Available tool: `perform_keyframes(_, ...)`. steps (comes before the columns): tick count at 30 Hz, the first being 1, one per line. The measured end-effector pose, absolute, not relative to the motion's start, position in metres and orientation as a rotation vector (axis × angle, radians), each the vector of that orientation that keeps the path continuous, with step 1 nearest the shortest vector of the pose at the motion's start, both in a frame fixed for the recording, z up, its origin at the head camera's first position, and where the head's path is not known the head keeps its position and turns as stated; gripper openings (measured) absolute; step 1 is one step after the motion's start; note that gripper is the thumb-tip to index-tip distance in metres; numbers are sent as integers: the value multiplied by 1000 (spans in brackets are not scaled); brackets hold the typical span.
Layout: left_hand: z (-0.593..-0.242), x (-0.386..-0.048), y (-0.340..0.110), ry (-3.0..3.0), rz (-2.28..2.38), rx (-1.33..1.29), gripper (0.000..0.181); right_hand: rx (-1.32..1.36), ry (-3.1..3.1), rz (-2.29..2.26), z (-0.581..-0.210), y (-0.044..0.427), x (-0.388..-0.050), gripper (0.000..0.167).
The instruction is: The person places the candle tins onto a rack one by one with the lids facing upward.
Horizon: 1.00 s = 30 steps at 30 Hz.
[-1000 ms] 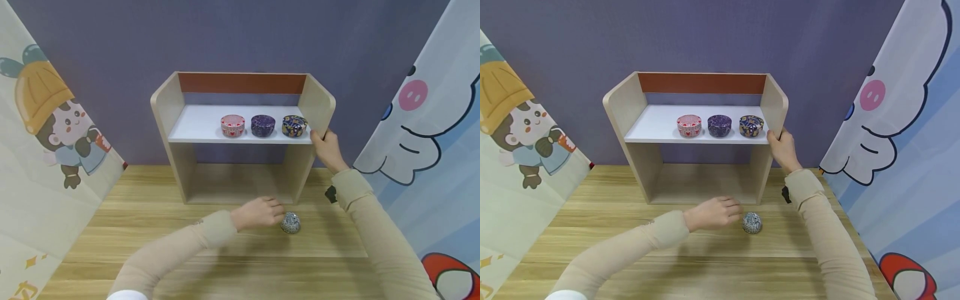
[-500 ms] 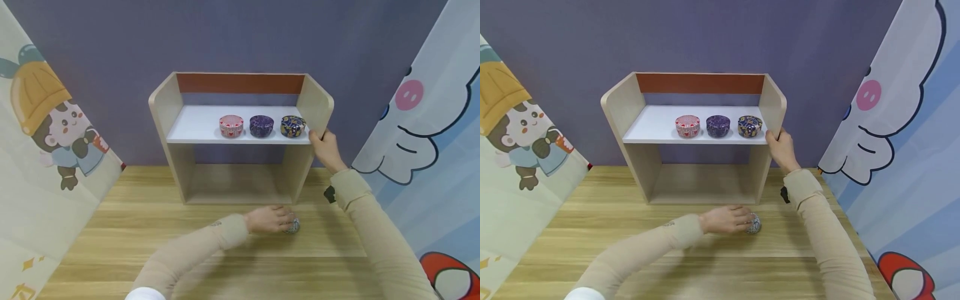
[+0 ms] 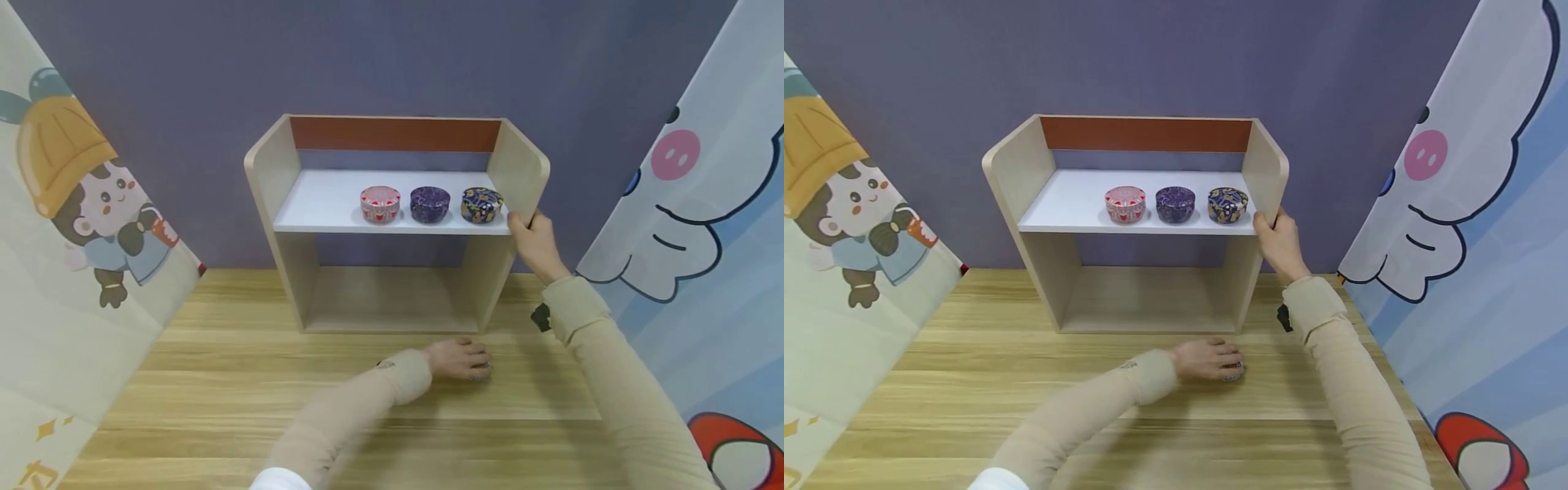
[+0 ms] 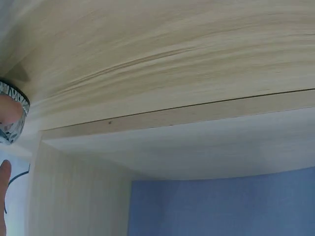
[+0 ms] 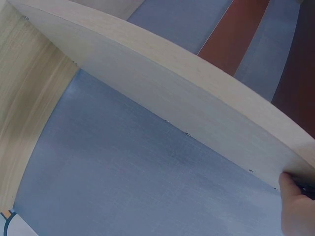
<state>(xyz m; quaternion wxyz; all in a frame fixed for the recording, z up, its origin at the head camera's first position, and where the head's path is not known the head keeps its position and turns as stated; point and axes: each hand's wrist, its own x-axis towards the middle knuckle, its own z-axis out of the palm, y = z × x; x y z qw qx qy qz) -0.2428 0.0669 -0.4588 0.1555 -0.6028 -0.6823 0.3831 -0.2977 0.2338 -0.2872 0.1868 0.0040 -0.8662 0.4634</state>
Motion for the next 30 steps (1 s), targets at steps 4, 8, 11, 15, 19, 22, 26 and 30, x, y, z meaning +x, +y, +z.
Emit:
perform_keyframes(4, -459, -240, 76, -1967, 1189, -1724, 59, 15, -2426, 1282, -286, 234, -297, 50)
perform_keyframes(8, -460, -237, 84, -1950, 1281, -1708, 60, 6, -2420, 1295, -286, 233, -297, 51)
perform_keyframes(11, -461, -237, 89, -1955, 1315, -1699, 56, 5, -2419, 1296, -285, 234, -297, 51)
perform_keyframes(15, -464, -237, 96, -1973, 1343, -1668, 54, 8, -2420, 1279, -284, 235, -296, 51)
perform_keyframes(19, -468, -236, 100, -1985, 1360, -1624, 55, 16, -2429, 1260, -284, 236, -297, 50)
perform_keyframes(22, -472, -236, 102, -1983, 1341, -1596, 54, 21, -2427, 1255, -284, 236, -297, 50)
perform_keyframes(26, -479, -236, 105, -1961, 1306, -1569, 50, 13, -2423, 1254, -285, 236, -297, 49)
perform_keyframes(30, -482, -236, 107, -1924, 1336, -1551, 48, 12, -2434, 1259, -286, 235, -298, 49)
